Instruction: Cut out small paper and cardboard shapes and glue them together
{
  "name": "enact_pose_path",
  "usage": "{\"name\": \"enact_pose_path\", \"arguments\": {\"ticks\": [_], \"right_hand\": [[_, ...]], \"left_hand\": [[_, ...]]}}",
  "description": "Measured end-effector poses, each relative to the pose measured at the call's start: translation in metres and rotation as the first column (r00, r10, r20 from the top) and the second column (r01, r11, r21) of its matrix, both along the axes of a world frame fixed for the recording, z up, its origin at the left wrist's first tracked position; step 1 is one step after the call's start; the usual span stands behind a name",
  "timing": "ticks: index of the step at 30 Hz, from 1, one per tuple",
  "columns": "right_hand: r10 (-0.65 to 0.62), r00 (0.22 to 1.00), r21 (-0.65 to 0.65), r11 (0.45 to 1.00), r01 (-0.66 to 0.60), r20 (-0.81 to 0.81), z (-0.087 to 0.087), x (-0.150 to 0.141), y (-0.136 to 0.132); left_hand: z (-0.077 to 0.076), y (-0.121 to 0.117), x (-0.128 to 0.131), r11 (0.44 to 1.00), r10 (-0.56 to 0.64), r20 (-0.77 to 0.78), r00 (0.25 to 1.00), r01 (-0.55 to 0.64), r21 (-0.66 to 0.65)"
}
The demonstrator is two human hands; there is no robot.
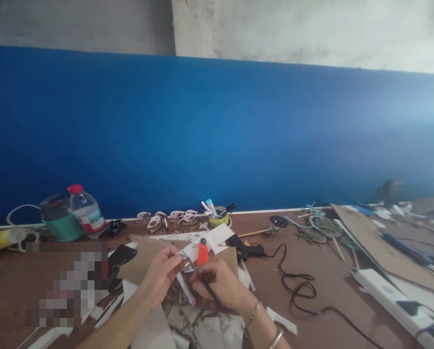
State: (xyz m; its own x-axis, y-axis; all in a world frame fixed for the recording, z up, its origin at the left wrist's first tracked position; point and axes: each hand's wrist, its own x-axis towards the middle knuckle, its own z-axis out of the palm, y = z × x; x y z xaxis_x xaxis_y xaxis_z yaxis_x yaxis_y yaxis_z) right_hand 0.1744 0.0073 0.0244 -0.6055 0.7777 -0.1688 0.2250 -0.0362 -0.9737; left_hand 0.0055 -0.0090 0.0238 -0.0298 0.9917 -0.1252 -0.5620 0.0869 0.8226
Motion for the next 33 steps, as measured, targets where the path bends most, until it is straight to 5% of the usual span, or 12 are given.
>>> {"name": "enact_pose_path", "arguments": {"ticks": [18,33], "right_hand": [[0.008,1.000,0.216,0.976,-0.014,0.030,0.005,0.000,0.001],[-0.024,1.000,0.131,0.991,0.021,0.018,0.004,-0.003,-0.001]], "left_hand": [[0.001,0.000,0.000,1.000,-0.009,-0.003,1.000,0.009,0.008],[-0.013,0.006,-0.004,1.000,-0.010,-0.012,1.000,0.010,0.024]]}}
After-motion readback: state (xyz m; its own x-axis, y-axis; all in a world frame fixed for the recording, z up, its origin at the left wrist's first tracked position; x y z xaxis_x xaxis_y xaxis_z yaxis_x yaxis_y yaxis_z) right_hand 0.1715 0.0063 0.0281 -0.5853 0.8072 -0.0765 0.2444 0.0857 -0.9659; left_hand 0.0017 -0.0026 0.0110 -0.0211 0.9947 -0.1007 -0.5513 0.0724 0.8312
